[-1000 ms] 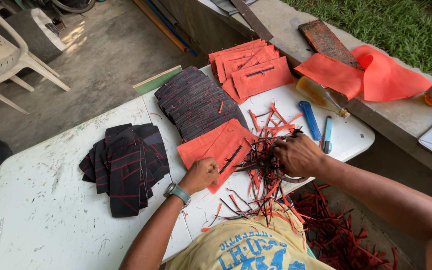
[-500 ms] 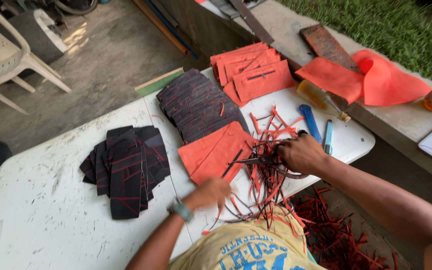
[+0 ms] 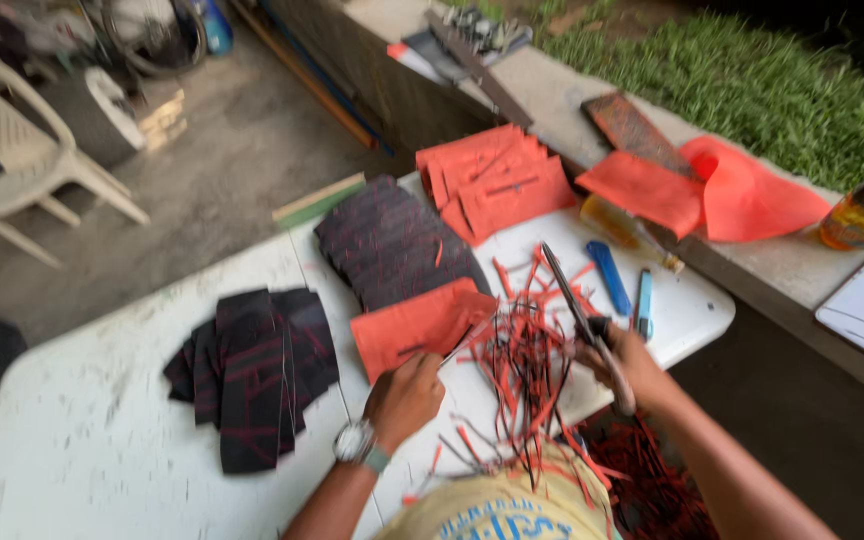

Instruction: The person uses shears to trim excess threads and edges from stacked black and red fabric pieces. They repeatedly pick up a piece, cut along the edges, and place it back on the table, accumulating trimmed scraps.

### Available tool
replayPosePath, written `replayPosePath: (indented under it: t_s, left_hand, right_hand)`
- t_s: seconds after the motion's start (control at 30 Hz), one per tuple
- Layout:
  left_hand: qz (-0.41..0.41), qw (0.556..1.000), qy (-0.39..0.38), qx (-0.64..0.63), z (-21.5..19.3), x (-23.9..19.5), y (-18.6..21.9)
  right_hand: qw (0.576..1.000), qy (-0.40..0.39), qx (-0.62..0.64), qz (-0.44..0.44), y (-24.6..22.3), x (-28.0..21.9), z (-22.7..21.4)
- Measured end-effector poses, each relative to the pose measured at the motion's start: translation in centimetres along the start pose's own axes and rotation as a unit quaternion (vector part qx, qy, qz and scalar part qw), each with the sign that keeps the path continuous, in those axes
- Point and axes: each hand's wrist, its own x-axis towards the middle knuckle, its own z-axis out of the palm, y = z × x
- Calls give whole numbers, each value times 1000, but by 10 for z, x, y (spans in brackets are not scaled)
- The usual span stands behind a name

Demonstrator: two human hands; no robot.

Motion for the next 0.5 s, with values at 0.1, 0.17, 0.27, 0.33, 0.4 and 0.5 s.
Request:
replayPosePath:
  t_s: [0.1, 0.17, 0.27, 0.33, 0.4, 0.5]
  left_hand:
    - [-56, 962, 174, -202, -9, -14, 18]
    - [-127, 932, 174, -291, -10, -30, 35]
    - [-125, 880, 29, -457, -25, -44, 52]
    - [-133, 748, -222, -611, -48, -53, 44]
    - [-130, 672, -320, -655, -55, -67, 46]
    - [-103, 741, -251, -614, -45, -74, 65]
  right_hand:
    - [966, -73, 240, -63, -13, -14, 28]
    - [934, -108, 332, -75, -30, -26, 49]
    - [931, -132, 336, -61, -71, -28, 58]
    - [921, -216, 316, -66, -95, -31, 47]
    - [919, -286, 249, -107, -114, -35, 37]
    - [909, -324, 225, -134, -135, -37, 32]
